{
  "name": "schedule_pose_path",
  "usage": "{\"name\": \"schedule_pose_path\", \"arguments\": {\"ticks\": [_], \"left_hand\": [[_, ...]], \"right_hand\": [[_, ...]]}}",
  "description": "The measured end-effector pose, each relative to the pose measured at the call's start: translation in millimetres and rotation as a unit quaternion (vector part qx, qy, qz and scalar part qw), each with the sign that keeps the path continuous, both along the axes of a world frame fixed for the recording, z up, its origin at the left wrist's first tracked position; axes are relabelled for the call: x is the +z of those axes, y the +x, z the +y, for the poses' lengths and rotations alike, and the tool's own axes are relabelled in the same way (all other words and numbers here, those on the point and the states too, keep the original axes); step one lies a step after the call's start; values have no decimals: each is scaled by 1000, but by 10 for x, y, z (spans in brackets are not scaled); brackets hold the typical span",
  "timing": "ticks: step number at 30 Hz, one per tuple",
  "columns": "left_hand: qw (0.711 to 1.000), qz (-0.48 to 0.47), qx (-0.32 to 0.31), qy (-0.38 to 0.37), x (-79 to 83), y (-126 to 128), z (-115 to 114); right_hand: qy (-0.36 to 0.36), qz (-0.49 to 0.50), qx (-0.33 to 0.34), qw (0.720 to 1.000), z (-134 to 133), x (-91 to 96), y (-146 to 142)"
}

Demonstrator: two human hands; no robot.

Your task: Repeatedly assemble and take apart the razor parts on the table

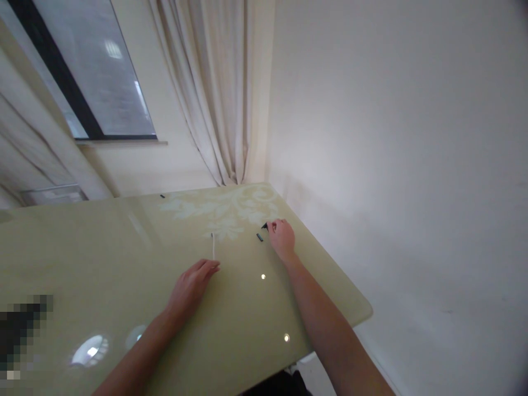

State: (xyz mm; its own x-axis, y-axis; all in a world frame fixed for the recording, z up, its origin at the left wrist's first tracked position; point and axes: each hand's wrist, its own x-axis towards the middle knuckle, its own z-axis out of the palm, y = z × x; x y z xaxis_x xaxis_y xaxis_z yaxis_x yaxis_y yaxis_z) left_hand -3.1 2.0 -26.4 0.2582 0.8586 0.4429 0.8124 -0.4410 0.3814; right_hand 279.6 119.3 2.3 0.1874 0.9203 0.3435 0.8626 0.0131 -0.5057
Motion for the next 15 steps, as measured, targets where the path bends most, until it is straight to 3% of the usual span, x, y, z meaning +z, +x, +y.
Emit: {"name": "schedule_pose_path", "arguments": {"ticks": [2, 4, 7, 9, 12, 15], "left_hand": [[998, -35, -6, 44, 65, 40, 14], [994, -50, -24, 91, 152, 155, 24], [988, -31, -79, 130, 279, 444, 43], [983, -3, -119, 141, 330, 658, 83], [986, 1, -143, 87, 331, 914, 235], [997, -44, -43, -37, 252, 1072, 508]], "right_hand": [[32, 88, 50, 994, -18, 33, -89], [15, 211, 130, 969, -52, 57, -236], [-83, 384, 250, 885, -129, 83, -466], [-119, 453, 295, 833, -163, 102, -542], [-75, 519, 275, 806, -132, 134, -479], [-11, 571, 178, 802, -29, 137, -301]]}}
